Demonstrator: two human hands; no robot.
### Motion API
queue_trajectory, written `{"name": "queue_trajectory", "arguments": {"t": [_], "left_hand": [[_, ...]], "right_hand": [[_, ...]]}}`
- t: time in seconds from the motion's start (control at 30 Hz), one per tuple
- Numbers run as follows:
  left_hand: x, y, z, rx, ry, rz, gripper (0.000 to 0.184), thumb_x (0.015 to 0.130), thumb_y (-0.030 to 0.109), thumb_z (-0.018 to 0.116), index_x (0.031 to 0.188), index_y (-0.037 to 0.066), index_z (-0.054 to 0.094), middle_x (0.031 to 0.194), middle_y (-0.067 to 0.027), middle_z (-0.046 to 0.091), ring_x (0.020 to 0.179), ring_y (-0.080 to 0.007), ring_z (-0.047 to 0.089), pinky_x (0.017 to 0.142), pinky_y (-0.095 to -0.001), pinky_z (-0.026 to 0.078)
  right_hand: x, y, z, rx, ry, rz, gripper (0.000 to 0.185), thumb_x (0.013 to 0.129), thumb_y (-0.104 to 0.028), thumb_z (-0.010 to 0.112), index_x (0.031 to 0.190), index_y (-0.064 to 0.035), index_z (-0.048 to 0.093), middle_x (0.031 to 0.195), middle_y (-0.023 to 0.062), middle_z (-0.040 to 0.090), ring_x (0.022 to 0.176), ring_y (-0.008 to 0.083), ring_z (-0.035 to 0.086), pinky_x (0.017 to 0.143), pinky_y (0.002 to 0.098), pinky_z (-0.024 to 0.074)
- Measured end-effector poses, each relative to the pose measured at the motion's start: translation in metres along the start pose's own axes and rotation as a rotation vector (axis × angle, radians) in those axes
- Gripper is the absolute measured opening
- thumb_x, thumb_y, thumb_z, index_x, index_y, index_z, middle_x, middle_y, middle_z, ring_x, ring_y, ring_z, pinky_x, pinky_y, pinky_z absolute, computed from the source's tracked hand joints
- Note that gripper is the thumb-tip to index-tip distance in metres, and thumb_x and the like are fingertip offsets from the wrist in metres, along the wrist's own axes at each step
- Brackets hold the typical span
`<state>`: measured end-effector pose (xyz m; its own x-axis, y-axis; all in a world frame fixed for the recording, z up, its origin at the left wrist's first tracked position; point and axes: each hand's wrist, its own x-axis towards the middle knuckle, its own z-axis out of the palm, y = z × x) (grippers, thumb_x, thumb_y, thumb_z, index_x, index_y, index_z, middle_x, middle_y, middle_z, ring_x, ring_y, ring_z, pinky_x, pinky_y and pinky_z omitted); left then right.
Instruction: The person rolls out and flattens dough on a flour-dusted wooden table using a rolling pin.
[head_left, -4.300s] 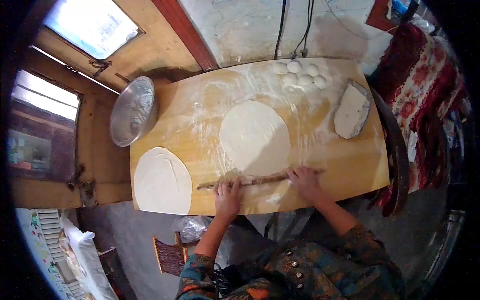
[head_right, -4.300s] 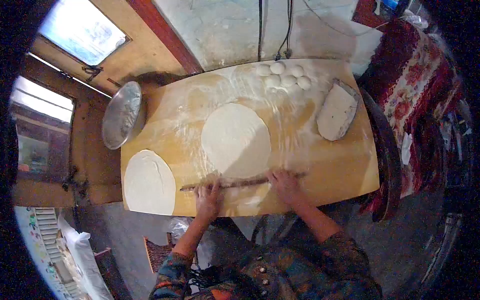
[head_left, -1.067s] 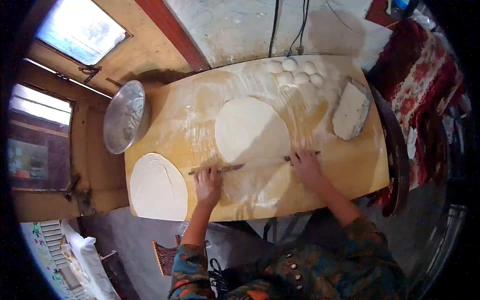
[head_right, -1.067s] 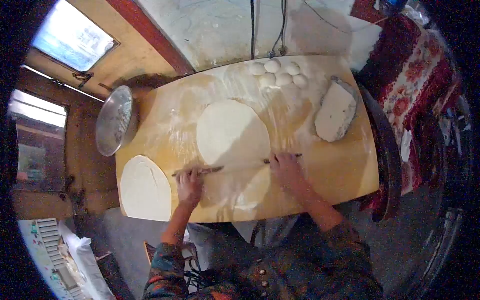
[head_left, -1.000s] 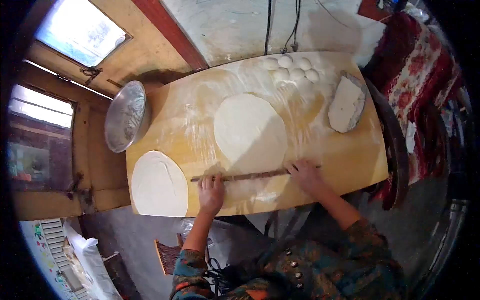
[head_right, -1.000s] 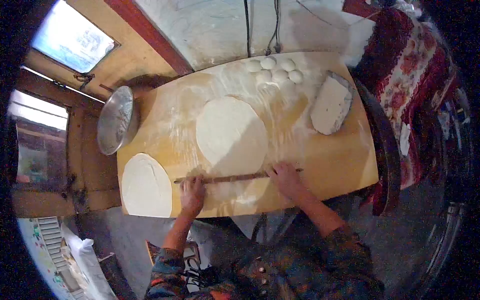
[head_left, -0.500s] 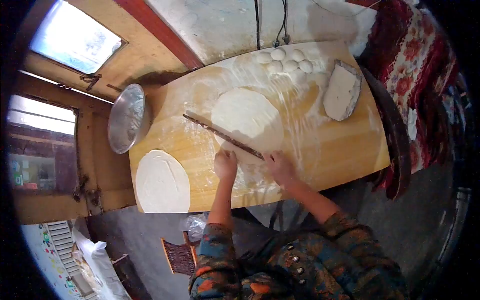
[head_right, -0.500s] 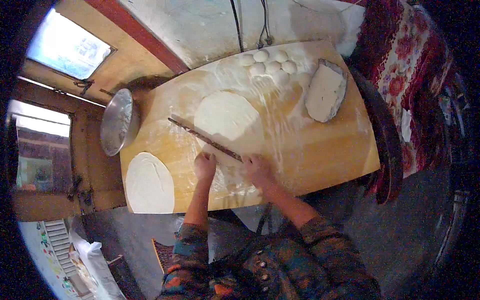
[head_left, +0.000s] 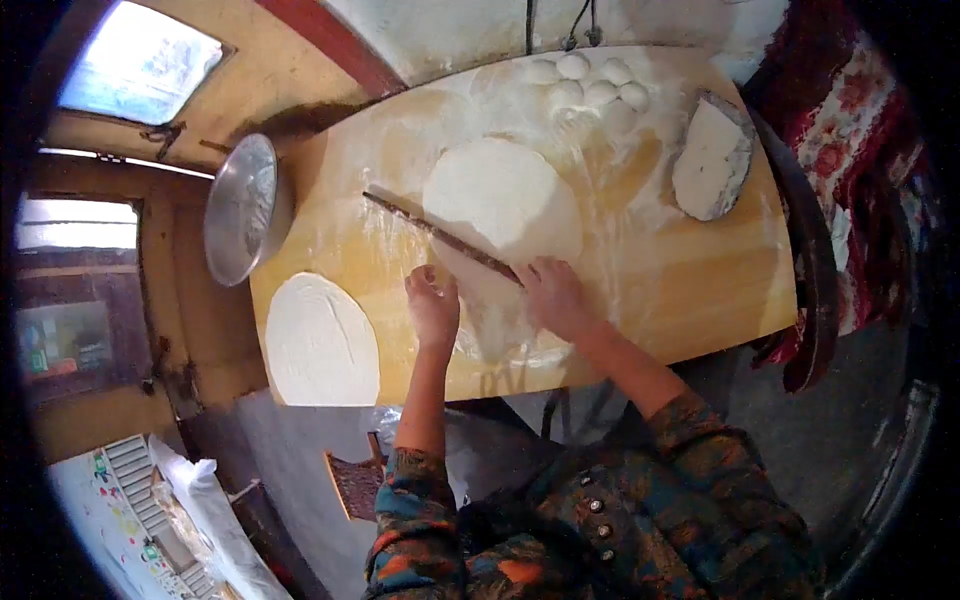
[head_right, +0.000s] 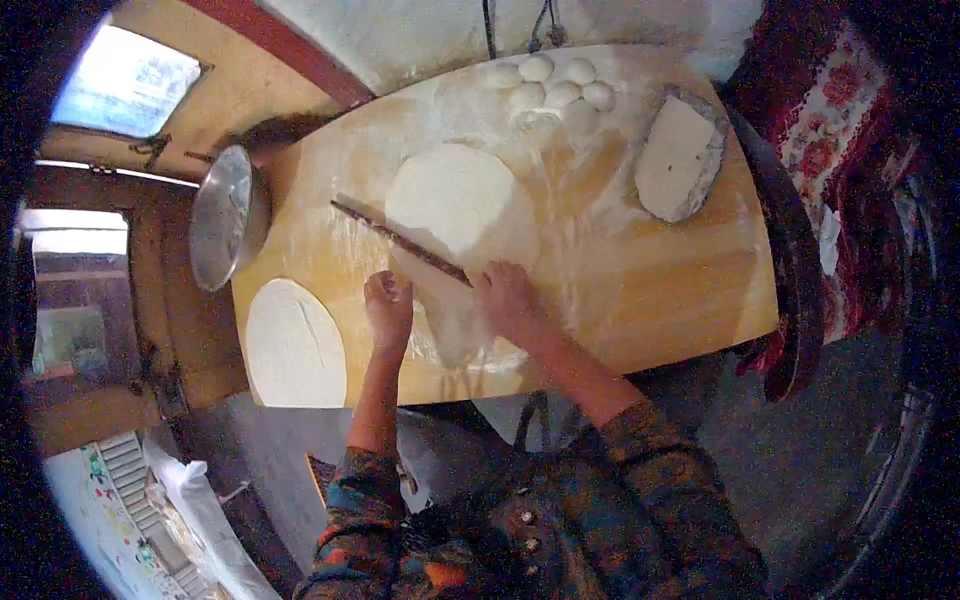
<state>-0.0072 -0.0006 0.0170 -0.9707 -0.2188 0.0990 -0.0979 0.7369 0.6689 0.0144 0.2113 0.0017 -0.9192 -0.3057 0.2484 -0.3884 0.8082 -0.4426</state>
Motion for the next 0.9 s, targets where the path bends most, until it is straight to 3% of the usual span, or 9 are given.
{"name": "queue_trajectory", "arguments": {"t": [0.1,0.2,0.23,0.33,0.43,0.53,0.57,0.67,0.9], "left_hand": [[-0.004,-0.015,0.009,0.206,-0.045,-0.063,0.034,0.078,0.022,0.073,0.099,0.0,0.059,0.102,-0.0172,0.057,0.091,-0.0336,0.059,0.077,-0.044,0.049],[-0.001,-0.003,0.02,0.193,-0.117,-0.113,0.038,0.076,0.029,0.074,0.097,0.001,0.06,0.103,-0.0177,0.057,0.095,-0.0363,0.06,0.079,-0.0456,0.049],[-0.002,0.001,0.028,0.182,-0.076,-0.133,0.033,0.073,0.023,0.077,0.088,-0.001,0.061,0.093,-0.0199,0.06,0.085,-0.0355,0.059,0.076,-0.0427,0.048],[0.008,0.008,0.025,0.171,-0.225,-0.216,0.028,0.077,0.021,0.073,0.089,-0.002,0.061,0.096,-0.0198,0.063,0.083,-0.0321,0.062,0.075,-0.0401,0.05],[0.022,0.028,0.02,-0.605,-0.335,-0.705,0.024,0.08,0.005,0.062,0.102,-0.002,0.061,0.108,-0.0206,0.063,0.1,-0.031,0.062,0.086,-0.0385,0.05],[0.027,0.036,0.043,-0.811,-0.261,-0.17,0.033,0.08,-0.007,0.051,0.111,-0.001,0.06,0.112,-0.0195,0.062,0.105,-0.0276,0.062,0.089,-0.0377,0.05],[0.03,0.033,0.04,-0.479,-0.199,0.15,0.041,0.078,-0.007,0.052,0.117,0.003,0.059,0.112,-0.0155,0.062,0.108,-0.0279,0.06,0.096,-0.0452,0.044],[0.044,0.019,0.02,0.321,-0.187,0.615,0.042,0.076,0.0,0.058,0.117,0.008,0.061,0.115,-0.0122,0.062,0.114,-0.0283,0.056,0.103,-0.052,0.035],[0.036,-0.009,-0.011,0.365,-0.254,0.756,0.025,0.079,0.009,0.061,0.102,0.016,0.066,0.097,-0.0032,0.061,0.1,-0.0222,0.058,0.098,-0.0508,0.034]], "right_hand": [[0.005,0.003,0.001,-0.009,-0.072,-0.002,0.034,0.08,-0.013,0.056,0.114,-0.0051,0.058,0.093,0.0157,0.056,0.091,0.0335,0.056,0.079,0.0449,0.0464],[0.01,-0.003,-0.007,-0.072,-0.128,0.002,0.038,0.078,-0.006,0.054,0.115,-0.0036,0.058,0.098,0.0157,0.057,0.09,0.033,0.056,0.082,0.0405,0.0465],[0.01,-0.003,-0.008,-0.057,-0.103,-0.001,0.038,0.078,-0.007,0.056,0.116,-0.0029,0.058,0.099,0.0162,0.056,0.092,0.0335,0.055,0.083,0.041,0.0462],[0.006,-0.001,-0.014,0.015,-0.015,0.023,0.043,0.077,-0.009,0.06,0.119,-0.0012,0.056,0.102,0.0177,0.055,0.098,0.0345,0.053,0.087,0.0431,0.0443],[0.004,-0.005,-0.02,0.091,0.079,0.081,0.051,0.075,-0.012,0.064,0.124,-0.0007,0.053,0.104,0.0189,0.054,0.102,0.0347,0.051,0.09,0.0453,0.0412],[0.005,-0.014,-0.022,0.058,0.083,0.102,0.056,0.075,-0.014,0.066,0.128,-0.0014,0.051,0.106,0.0194,0.053,0.103,0.0339,0.049,0.091,0.0458,0.0391],[0.008,-0.014,-0.013,0.038,0.036,0.093,0.057,0.076,-0.015,0.065,0.129,-0.0015,0.051,0.106,0.0191,0.053,0.104,0.0335,0.049,0.091,0.0454,0.0386],[0.014,-0.003,0.004,0.014,-0.027,0.044,0.051,0.079,-0.016,0.061,0.127,-0.0017,0.052,0.105,0.0189,0.053,0.101,0.0335,0.05,0.088,0.0442,0.0398],[0.002,-0.01,0.005,-0.047,-0.075,-0.083,0.026,0.084,-0.02,0.054,0.104,-0.0036,0.058,0.097,0.0152,0.058,0.097,0.0328,0.056,0.086,0.0462,0.0446]]}}
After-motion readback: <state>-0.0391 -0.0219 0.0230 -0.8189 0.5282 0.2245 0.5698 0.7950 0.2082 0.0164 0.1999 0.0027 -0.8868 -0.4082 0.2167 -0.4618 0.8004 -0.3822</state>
